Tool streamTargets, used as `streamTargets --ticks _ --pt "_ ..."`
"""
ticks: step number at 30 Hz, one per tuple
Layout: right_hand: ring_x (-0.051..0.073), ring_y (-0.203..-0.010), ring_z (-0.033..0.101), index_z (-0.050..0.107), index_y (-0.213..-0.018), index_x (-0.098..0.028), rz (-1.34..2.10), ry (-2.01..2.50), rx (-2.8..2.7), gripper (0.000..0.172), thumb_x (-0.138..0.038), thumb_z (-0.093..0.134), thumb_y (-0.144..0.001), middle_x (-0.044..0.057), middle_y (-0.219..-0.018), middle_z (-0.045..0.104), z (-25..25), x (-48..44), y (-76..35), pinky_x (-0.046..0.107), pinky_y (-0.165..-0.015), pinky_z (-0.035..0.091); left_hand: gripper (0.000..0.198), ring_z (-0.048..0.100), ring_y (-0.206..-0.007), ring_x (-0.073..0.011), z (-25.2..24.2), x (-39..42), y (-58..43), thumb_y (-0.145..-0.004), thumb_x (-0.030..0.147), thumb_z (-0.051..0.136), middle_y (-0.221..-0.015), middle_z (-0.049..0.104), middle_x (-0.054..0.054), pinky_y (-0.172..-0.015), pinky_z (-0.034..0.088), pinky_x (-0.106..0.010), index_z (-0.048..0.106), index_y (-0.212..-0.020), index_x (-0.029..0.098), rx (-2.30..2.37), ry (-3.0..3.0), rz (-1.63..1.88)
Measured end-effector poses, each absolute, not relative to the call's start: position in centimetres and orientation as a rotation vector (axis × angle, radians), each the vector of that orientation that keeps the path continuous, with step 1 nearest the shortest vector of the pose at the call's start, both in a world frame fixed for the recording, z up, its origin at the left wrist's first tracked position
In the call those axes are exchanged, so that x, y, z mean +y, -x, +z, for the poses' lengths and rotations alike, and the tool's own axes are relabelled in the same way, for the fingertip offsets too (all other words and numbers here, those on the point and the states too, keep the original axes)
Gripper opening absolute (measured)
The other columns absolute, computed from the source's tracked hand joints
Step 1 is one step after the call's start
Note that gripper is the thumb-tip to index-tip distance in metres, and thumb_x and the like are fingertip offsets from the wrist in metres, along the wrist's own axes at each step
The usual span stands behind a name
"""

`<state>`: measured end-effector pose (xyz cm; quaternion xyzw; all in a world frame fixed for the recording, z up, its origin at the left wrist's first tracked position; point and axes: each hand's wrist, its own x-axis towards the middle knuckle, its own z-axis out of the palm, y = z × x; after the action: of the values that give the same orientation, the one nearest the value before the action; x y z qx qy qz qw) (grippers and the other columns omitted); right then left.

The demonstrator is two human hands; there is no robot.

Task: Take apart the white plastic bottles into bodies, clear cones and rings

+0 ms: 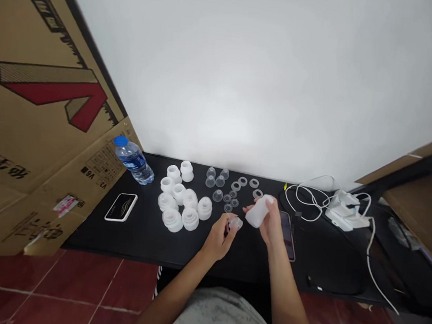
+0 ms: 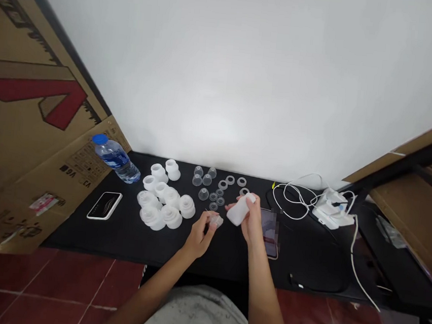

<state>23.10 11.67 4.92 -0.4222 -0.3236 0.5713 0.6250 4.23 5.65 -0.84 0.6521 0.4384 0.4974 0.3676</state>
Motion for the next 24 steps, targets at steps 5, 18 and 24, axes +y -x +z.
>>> streamTargets --ticks 5,18,24 --pt "0.023 -0.088 0.077 0.049 -0.144 -0.037 1.426 1.114 -1.027 0.078 -0.037 0.095 -0.081 0.006 -0.132 0.075 1.9 6.7 -25.1 0.041 -0.076 0.069 0.033 0.068 -0.088 -0.0202 -0.8 6.0 -4.5 -0.113 0.049 0.053 -0.114 0.073 -0.008 -0.085 0.054 -0.035 0.065 -0.130 0.024 1.152 -1.514 1.317" --pt "0.028 -0.115 0.068 0.054 -0.163 -0.035 0.874 1.081 -1.876 0.065 -0.027 0.067 -0.100 0.009 -0.127 0.066 1.3 7.2 -23.7 0.044 -0.103 0.058 0.043 0.074 -0.117 -0.0270 -2.0 7.1 -5.2 -0.107 0.055 0.065 -0.130 0.072 -0.013 -0.100 0.060 -0.040 0.067 -0.136 0.024 1.132 -1.301 1.391" --pt "0.028 -0.113 0.071 0.053 -0.158 -0.030 0.943 1.127 -1.703 0.068 -0.029 0.076 -0.094 0.009 -0.130 0.070 -0.3 7.0 -23.9 0.046 -0.104 0.058 0.049 0.074 -0.118 -0.0257 -1.9 7.4 -5.2 -0.107 0.056 0.064 -0.130 0.072 -0.013 -0.105 0.058 -0.042 0.060 -0.143 0.024 1.167 -1.244 1.411"
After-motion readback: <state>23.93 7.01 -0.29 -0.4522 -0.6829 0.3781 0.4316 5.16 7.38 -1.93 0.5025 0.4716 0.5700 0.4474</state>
